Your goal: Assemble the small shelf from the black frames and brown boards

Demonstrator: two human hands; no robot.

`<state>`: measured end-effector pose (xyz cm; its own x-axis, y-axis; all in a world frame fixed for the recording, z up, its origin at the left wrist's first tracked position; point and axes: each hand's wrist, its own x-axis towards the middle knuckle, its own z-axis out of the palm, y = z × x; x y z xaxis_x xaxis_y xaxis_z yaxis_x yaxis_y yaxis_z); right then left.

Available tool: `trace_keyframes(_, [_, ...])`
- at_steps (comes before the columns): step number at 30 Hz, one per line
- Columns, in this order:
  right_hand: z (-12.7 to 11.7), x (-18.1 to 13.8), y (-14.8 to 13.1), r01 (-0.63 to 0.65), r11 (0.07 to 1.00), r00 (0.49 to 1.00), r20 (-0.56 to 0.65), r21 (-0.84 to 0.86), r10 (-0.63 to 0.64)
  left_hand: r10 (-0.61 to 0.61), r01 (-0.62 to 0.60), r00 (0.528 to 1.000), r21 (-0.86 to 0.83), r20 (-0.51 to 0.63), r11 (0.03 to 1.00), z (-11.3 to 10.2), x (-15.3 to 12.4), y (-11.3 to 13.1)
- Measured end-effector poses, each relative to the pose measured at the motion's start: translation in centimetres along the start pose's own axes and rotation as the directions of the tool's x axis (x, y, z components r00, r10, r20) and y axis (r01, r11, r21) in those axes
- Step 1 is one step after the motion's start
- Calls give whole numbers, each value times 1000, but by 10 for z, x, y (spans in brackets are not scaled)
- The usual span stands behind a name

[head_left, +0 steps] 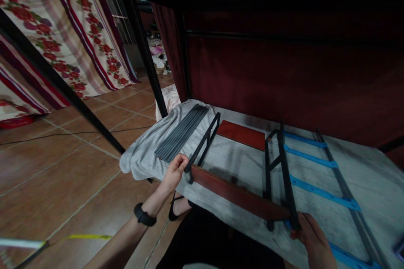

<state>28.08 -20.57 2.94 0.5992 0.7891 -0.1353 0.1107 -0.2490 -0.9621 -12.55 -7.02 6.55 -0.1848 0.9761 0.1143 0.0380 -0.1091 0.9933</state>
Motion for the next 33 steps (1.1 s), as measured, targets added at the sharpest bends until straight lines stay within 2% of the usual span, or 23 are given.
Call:
trace_keyframes(2, [0,-2,-1,-25,1000,1000,4,15,25,-4,4,1000,0,8,1000,-1,0,1])
trace_keyframes(5, [0,-5,-4,-42,999,999,17,7,41,-79,78,996,36,39,996,-4,0,4])
trace_keyframes(8, [0,-6,-8,-9,1000,999,40,-26,10,-122,118,991,78,58,990,-6,0,6])
trace_keyframes(13, [1,-4,-8,50,999,998,33,-3,-50,-24,19,998,83,61,996,-5,2,3])
trace_keyframes(18, [3,2,1,-46,999,999,29,8,45,64,-67,997,94,36,993,-6,2,-2])
trace_keyframes(20, [5,4,3,-83,997,996,20,5,83,24,-28,998,92,50,995,-8,2,-1])
trace_keyframes(24, [7,8,4,-79,997,995,59,3,79,-73,54,991,155,115,986,-14,5,3])
trace_keyframes(28, [13,8,0,-84,996,996,42,27,82,-3,-31,991,244,137,969,-16,10,0])
trace_keyframes(33, [18,6,-7,-59,994,997,54,93,54,116,-141,988,302,98,943,-14,12,-9])
